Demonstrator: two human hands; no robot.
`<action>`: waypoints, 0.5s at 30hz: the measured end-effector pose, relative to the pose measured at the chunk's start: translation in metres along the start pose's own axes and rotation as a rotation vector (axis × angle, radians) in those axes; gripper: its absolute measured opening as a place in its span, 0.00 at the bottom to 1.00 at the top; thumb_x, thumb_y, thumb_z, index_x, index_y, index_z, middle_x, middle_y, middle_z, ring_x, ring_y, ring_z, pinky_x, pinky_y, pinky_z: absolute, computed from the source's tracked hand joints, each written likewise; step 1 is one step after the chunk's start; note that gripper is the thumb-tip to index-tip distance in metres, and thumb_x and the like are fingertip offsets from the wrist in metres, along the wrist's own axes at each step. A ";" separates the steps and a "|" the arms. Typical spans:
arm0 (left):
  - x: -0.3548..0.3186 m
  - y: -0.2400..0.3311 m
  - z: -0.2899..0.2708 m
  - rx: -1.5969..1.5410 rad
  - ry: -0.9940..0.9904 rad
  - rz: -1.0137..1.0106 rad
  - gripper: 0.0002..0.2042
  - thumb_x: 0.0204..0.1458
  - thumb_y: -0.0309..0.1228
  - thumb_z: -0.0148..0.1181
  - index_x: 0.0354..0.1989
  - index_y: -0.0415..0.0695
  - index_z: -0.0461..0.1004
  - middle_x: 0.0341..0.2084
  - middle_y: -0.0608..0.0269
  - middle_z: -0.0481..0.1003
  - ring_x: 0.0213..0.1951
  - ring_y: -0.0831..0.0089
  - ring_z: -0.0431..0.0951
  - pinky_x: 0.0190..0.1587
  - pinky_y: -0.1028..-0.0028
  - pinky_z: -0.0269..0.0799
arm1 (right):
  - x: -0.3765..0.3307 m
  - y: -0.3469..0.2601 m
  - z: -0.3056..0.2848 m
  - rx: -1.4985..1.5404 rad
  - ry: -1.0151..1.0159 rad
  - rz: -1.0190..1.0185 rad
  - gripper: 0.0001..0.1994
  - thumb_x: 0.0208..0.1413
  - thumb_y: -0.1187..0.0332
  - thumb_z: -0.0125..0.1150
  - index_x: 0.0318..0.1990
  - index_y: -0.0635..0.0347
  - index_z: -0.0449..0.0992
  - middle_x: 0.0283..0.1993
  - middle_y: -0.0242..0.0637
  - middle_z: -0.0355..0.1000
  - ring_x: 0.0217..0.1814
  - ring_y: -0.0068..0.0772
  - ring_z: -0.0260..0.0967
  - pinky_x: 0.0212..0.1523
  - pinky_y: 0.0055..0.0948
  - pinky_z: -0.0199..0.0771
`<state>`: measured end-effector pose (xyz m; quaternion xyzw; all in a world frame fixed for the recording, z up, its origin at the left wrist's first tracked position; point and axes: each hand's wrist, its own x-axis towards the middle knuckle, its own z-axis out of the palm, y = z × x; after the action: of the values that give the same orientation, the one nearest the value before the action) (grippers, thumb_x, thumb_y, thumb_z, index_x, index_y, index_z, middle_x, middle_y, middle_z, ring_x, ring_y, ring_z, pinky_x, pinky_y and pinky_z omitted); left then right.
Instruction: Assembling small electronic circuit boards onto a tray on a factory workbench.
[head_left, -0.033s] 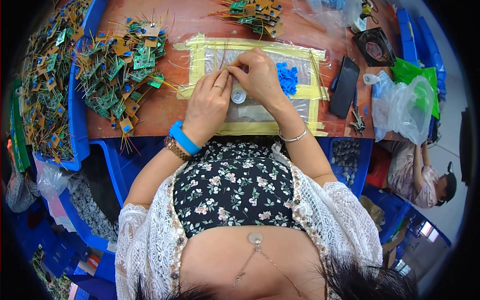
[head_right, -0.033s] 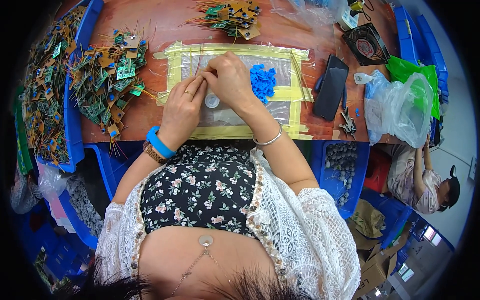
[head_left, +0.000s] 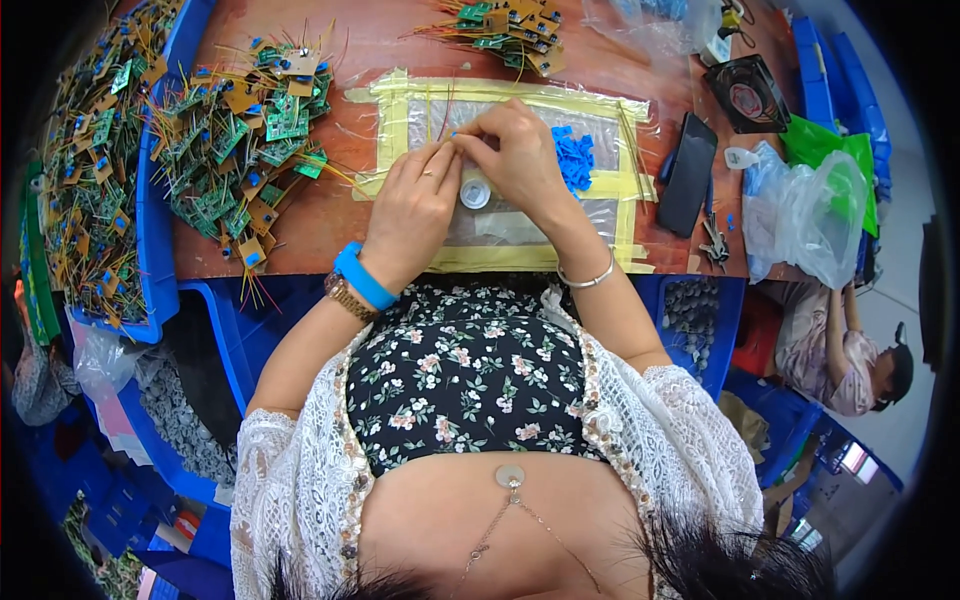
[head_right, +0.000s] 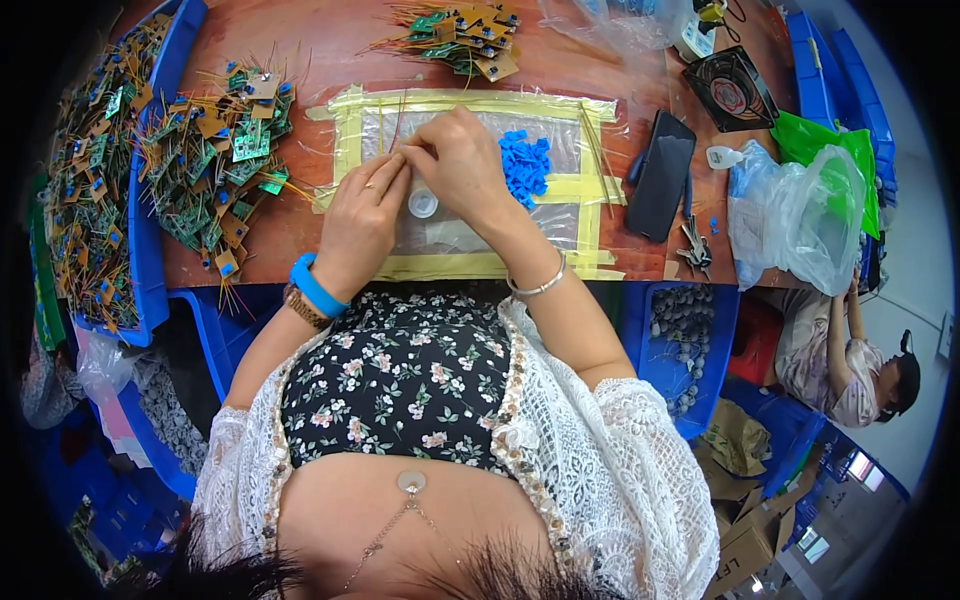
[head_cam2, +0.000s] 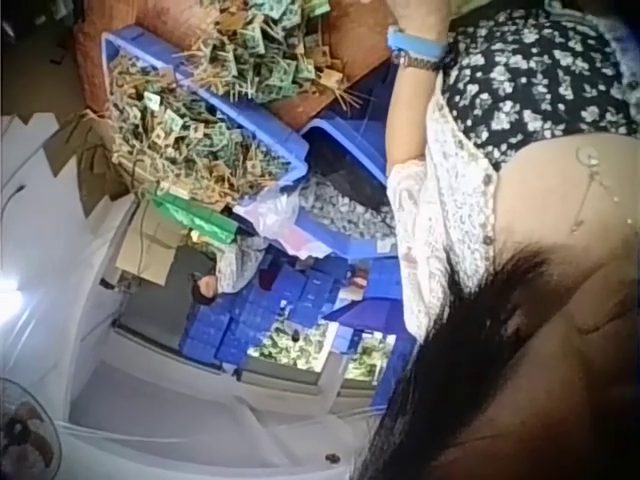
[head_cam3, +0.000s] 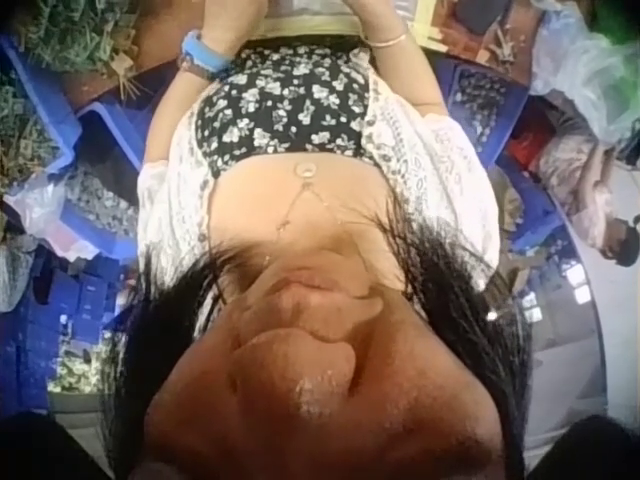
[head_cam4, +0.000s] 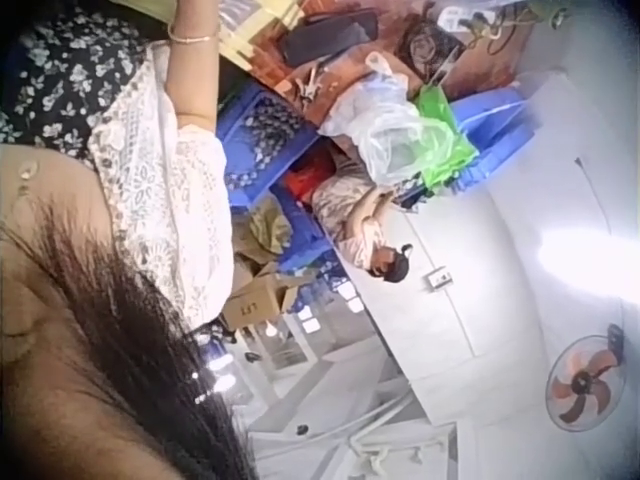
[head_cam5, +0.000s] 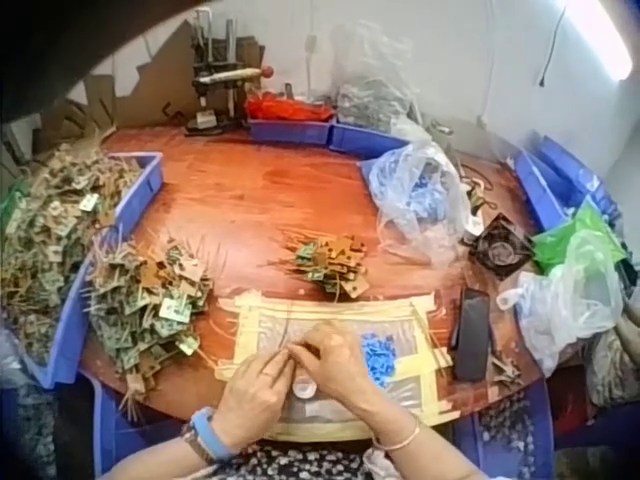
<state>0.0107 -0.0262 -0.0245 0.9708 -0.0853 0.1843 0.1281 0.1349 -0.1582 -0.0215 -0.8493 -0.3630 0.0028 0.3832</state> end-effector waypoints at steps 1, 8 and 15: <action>-0.001 -0.003 -0.005 0.004 0.004 0.002 0.20 0.51 0.24 0.54 0.53 0.31 0.76 0.54 0.52 0.75 0.57 0.60 0.73 0.60 0.64 0.70 | -0.003 0.000 -0.005 0.014 0.074 -0.041 0.05 0.51 0.71 0.70 0.32 0.63 0.83 0.32 0.42 0.78 0.37 0.43 0.74 0.38 0.38 0.74; 0.017 -0.067 -0.084 0.430 0.316 -0.246 0.20 0.53 0.19 0.58 0.57 0.39 0.76 0.59 0.48 0.73 0.62 0.54 0.71 0.62 0.59 0.70 | -0.042 0.041 -0.053 -0.141 0.274 0.035 0.16 0.56 0.69 0.68 0.52 0.61 0.81 0.56 0.47 0.76 0.60 0.47 0.72 0.60 0.38 0.70; 0.097 -0.056 -0.030 -0.243 0.167 -0.069 0.26 0.55 0.33 0.66 0.61 0.38 0.69 0.57 0.43 0.72 0.58 0.46 0.72 0.61 0.57 0.69 | -0.056 0.041 -0.038 -0.049 0.152 0.005 0.23 0.57 0.67 0.68 0.60 0.61 0.75 0.66 0.48 0.69 0.72 0.52 0.60 0.71 0.43 0.59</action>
<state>0.1020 0.0236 0.0273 0.9318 -0.0624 0.2482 0.2575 0.1294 -0.2357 -0.0373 -0.8571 -0.3307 -0.0696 0.3887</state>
